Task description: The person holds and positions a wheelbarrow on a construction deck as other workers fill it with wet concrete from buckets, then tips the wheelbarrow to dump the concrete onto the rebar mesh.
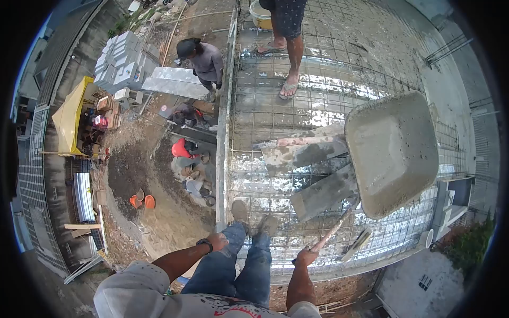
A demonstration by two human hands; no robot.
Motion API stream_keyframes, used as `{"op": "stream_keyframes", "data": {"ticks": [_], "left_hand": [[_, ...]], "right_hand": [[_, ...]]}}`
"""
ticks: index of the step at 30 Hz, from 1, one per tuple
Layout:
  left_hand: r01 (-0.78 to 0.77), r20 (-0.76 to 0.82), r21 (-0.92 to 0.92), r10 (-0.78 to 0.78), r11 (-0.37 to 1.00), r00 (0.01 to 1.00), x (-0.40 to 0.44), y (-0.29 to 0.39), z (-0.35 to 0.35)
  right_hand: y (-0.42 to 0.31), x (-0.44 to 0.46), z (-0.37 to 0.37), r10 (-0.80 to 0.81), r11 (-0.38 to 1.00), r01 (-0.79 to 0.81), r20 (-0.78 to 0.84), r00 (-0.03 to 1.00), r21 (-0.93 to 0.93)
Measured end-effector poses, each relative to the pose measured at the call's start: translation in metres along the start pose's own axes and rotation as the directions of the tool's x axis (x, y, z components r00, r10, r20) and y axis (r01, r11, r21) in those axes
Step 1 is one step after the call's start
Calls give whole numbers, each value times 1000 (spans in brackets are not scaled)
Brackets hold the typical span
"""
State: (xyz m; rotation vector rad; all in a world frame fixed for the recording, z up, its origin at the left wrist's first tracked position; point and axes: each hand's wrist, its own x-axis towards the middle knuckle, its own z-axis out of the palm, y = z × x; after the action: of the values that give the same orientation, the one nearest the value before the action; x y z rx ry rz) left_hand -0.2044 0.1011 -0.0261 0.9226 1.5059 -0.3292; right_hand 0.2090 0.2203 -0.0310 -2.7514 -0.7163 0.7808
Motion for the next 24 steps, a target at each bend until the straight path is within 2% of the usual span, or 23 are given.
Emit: {"op": "stream_keyframes", "data": {"ticks": [3, 5, 6, 9, 11, 12, 13, 15, 17, 19, 21, 24], "left_hand": [[45, -89, -89, -53, 995, 995, -38, 38, -4], [26, -104, -165, -43, 986, 994, -36, 36, 13], [14, -113, -203, -37, 979, 993, -34, 34, 25], [20, -170, -303, -75, 953, 983, -32, 28, 49], [47, -219, -352, -131, 935, 967, -29, 26, 62], [62, -240, -380, -163, 923, 957, -28, 24, 70], [62, -253, -399, -175, 915, 951, -26, 23, 76], [64, -274, -433, -199, 899, 941, -20, 21, 91], [91, -288, -478, -254, 874, 923, -8, 22, 109], [109, -285, -519, -293, 848, 913, -1, 26, 126], [131, -297, -586, -363, 799, 883, -6, 38, 132], [129, -317, -644, -417, 754, 852, -18, 54, 135]], "right_hand": [[3, 4, -1, 34, 999, -35, 51, 998, 6], [27, 25, 9, 60, 996, -68, 129, 990, 62], [25, 23, 7, 37, 997, -46, 134, 990, 62], [-2, 7, -13, 126, 991, -131, 225, 966, 9], [6, 18, -16, 66, 973, -21, 185, 981, -231], [-4, 11, -22, 108, 964, -51, 206, 973, -261], [-4, 18, -26, 130, 955, -35, 311, 941, -294], [3, 31, -27, 213, 951, -76, 458, 863, -299], [8, 40, -26, 225, 937, -66, 450, 864, -343], [7, 56, -23, 301, 884, -33, 515, 802, -466], [-3, 40, -26, 259, 897, -31, 465, 847, -441], [-14, 30, -32, 225, 885, 28, 481, 847, -465]]}}
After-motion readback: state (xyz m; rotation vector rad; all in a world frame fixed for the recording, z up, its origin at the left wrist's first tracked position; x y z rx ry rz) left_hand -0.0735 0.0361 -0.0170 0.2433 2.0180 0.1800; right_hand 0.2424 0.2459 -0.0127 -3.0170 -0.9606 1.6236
